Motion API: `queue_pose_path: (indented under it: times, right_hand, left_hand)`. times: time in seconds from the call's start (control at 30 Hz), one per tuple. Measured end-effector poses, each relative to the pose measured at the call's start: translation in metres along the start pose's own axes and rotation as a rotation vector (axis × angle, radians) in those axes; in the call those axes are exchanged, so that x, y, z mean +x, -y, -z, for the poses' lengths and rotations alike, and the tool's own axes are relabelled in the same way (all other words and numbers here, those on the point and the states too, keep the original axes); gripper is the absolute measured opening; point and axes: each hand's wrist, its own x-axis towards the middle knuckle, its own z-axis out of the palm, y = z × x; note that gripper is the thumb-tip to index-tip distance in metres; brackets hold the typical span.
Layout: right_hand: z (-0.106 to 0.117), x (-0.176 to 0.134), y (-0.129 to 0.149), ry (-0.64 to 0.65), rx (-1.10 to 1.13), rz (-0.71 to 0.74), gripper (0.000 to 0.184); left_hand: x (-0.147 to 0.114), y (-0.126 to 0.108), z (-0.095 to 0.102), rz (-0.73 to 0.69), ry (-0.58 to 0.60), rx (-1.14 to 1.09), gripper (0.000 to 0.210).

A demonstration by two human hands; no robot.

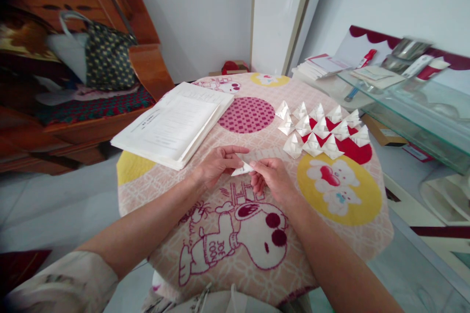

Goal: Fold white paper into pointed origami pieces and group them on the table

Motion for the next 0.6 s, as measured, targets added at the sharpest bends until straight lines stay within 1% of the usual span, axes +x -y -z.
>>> queue_pose_path:
  times: [0.23,0.37,0.47,0.6]
  right_hand:
    - [0.0,-0.0001,-0.0002,0.014,-0.012,0.018,0.039]
    - [0.0019,0.0003,0.0,0.063,-0.035,0.011,0.043]
    - [0.0021,-0.0001,0.0003,0.089,-0.058,0.013,0.039]
    - [0.0004,-0.0009,-0.0001,0.088,-0.056,0.02,0.036]
  left_hand:
    - [0.0019,0.001,0.0015,0.022,0.008,-0.015,0.049]
    - [0.0015,0.0002,0.0011,0.029,0.007,-0.026,0.048]
    - [0.0006,-0.0003,0.0006,0.035,0.016,-0.04,0.048]
    - [0.0004,0.0006,0.0004,0.051,0.029,-0.059,0.049]
